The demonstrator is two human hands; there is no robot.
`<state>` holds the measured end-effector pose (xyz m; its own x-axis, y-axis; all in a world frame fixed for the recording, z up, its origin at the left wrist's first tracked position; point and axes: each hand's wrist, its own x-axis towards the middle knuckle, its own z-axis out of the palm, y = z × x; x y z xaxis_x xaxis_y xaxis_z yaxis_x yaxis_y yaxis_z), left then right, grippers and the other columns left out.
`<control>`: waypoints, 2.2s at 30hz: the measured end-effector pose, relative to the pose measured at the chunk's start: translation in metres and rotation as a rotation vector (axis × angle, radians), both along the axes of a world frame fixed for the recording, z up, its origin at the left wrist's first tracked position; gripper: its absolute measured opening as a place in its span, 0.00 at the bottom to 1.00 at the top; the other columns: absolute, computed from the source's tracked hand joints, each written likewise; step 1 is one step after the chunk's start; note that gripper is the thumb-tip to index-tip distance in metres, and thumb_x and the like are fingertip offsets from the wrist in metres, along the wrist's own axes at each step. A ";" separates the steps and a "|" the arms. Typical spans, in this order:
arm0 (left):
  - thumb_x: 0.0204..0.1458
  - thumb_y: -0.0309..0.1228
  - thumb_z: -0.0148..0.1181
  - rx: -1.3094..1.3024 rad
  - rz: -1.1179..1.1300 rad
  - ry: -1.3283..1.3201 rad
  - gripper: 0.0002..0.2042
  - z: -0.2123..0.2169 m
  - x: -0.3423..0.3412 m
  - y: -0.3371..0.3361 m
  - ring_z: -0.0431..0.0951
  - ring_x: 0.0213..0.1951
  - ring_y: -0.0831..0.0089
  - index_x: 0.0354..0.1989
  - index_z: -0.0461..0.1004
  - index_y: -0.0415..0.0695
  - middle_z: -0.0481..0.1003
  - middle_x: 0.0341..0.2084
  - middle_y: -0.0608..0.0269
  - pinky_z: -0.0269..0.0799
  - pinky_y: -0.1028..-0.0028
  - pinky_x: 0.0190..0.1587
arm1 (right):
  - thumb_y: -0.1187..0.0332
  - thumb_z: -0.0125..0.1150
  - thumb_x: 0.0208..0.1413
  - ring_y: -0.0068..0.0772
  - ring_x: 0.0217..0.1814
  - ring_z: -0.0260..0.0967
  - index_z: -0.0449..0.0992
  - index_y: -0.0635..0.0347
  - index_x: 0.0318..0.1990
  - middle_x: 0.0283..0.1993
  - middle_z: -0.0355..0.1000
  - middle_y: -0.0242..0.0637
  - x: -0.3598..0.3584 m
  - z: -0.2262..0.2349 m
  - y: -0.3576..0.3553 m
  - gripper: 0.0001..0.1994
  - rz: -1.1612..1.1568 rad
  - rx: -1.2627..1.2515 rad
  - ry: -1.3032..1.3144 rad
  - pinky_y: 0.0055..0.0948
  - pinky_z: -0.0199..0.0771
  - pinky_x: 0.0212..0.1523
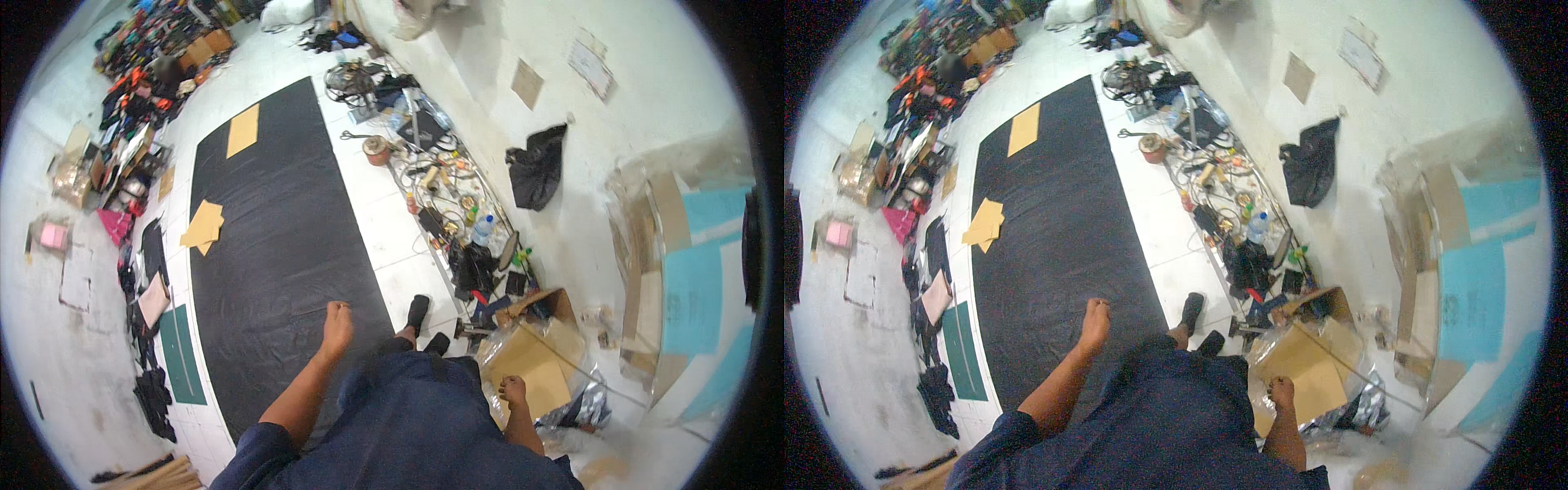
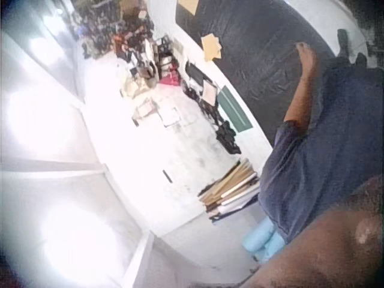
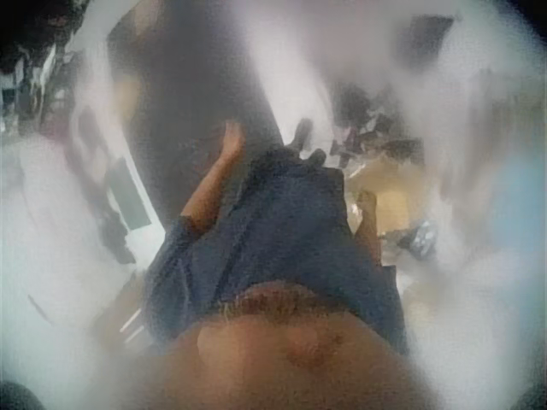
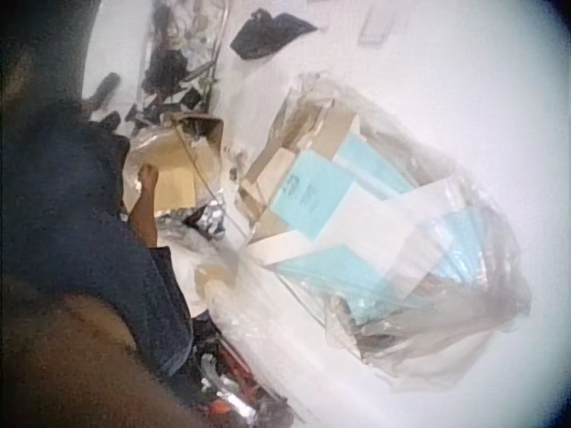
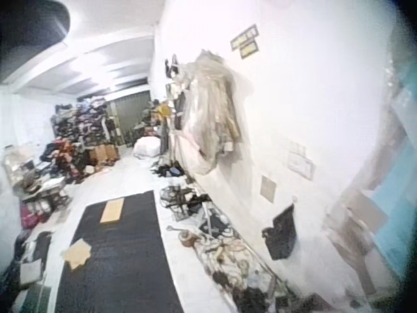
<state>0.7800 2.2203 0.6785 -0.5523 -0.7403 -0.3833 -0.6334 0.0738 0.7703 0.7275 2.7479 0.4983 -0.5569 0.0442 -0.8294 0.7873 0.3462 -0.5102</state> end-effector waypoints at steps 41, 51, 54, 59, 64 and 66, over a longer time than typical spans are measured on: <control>0.67 0.31 0.49 0.450 0.809 0.549 0.17 0.055 0.117 -0.097 0.75 0.36 0.71 0.61 0.67 0.38 0.72 0.35 0.61 0.78 0.68 0.41 | 0.62 0.60 0.60 0.28 0.25 0.72 0.72 0.63 0.46 0.31 0.73 0.37 -0.149 -0.002 -0.164 0.14 0.584 0.185 0.073 0.28 0.73 0.21; 0.68 0.34 0.44 0.573 0.793 0.730 0.14 0.028 0.161 -0.239 0.75 0.33 0.71 0.55 0.67 0.41 0.71 0.32 0.64 0.75 0.67 0.36 | 0.59 0.63 0.61 0.26 0.23 0.70 0.74 0.65 0.41 0.28 0.73 0.36 -0.148 0.036 -0.319 0.15 0.650 0.205 0.160 0.29 0.69 0.21; 0.67 0.34 0.44 0.545 0.770 0.647 0.12 0.058 0.160 -0.284 0.75 0.31 0.72 0.52 0.68 0.43 0.71 0.29 0.65 0.75 0.68 0.33 | 0.58 0.63 0.61 0.26 0.24 0.70 0.74 0.64 0.41 0.29 0.74 0.36 -0.121 0.052 -0.374 0.16 0.656 0.259 0.144 0.30 0.69 0.21; 0.67 0.36 0.46 0.478 0.611 0.615 0.11 0.079 0.161 -0.352 0.72 0.23 0.75 0.48 0.69 0.44 0.68 0.21 0.68 0.71 0.73 0.27 | 0.55 0.63 0.60 0.27 0.26 0.71 0.75 0.64 0.43 0.32 0.75 0.36 -0.075 0.058 -0.441 0.18 0.662 0.263 0.027 0.31 0.70 0.22; 0.65 0.35 0.49 0.408 0.616 0.516 0.10 0.068 0.151 -0.400 0.59 0.20 0.83 0.47 0.70 0.43 0.62 0.21 0.74 0.57 0.80 0.22 | 0.57 0.63 0.59 0.30 0.22 0.70 0.77 0.67 0.36 0.27 0.74 0.38 -0.064 0.054 -0.476 0.17 0.632 0.253 -0.005 0.30 0.69 0.19; 0.65 0.41 0.48 0.389 0.606 0.451 0.13 0.059 0.145 -0.416 0.61 0.21 0.81 0.48 0.70 0.46 0.62 0.20 0.73 0.55 0.78 0.20 | 0.61 0.58 0.61 0.30 0.18 0.67 0.76 0.67 0.33 0.22 0.70 0.37 -0.073 0.043 -0.478 0.15 0.593 0.223 -0.054 0.31 0.66 0.16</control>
